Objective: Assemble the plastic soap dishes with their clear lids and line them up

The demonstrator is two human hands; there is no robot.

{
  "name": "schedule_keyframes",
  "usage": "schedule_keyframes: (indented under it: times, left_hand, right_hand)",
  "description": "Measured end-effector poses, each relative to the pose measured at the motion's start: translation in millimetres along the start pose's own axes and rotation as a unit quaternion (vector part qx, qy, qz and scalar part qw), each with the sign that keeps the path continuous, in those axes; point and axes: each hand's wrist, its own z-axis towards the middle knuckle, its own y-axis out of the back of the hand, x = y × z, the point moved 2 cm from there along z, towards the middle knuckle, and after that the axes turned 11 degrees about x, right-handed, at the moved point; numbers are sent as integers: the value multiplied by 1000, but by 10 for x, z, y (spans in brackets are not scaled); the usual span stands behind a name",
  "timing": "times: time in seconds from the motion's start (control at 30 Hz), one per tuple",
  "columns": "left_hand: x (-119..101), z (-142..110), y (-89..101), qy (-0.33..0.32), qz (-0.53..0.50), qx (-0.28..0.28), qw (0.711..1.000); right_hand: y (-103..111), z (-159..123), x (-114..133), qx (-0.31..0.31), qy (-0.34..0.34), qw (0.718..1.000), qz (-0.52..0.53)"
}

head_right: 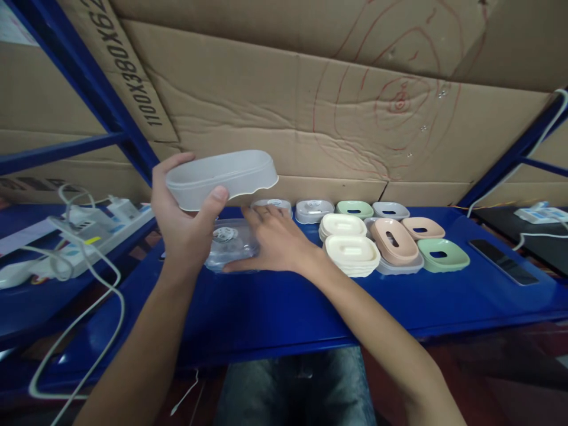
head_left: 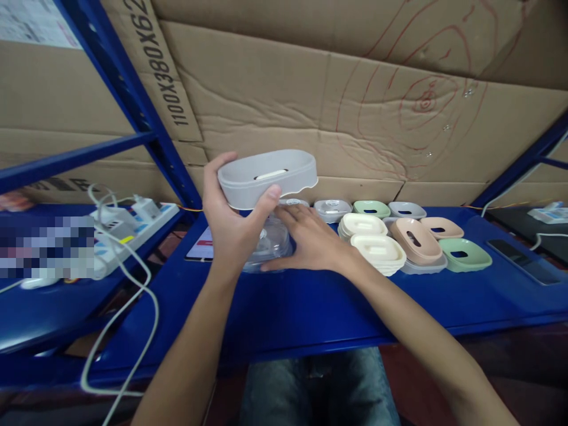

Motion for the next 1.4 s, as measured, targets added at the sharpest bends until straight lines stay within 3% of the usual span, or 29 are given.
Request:
schedule_keyframes:
  times: [0.2, 0.33, 0.4, 0.5, 0.67, 1.13, 1.4]
  left_hand:
    - [124, -97, -225, 57, -81, 8, 995]
    - [108, -241, -485, 117, -148, 95, 977]
    - [62, -312, -573, 135, -158, 154, 966]
    - [-5, -377, -605, 131, -136, 217, 958]
    - [-40, -391, -571, 118, -135, 253, 951]
    - [-47, -468, -697, 150, -187, 225, 944]
    - [-114, -602, -833, 118, -181, 243, 946]
  right_hand:
    - [452, -739, -310, -105, -55, 987, 107]
    - [601, -985, -559, -202, -56, 941, 265]
    - [578, -972, -608, -211, -35, 925, 315]
    - [503, -886, -584, -206, -27, 930, 304]
    - [475, -846, -492, -219, -5, 941, 257]
    - [376, -841, -416, -303, -60, 899, 311]
    - [394, -952, -700, -452, -115, 838, 284]
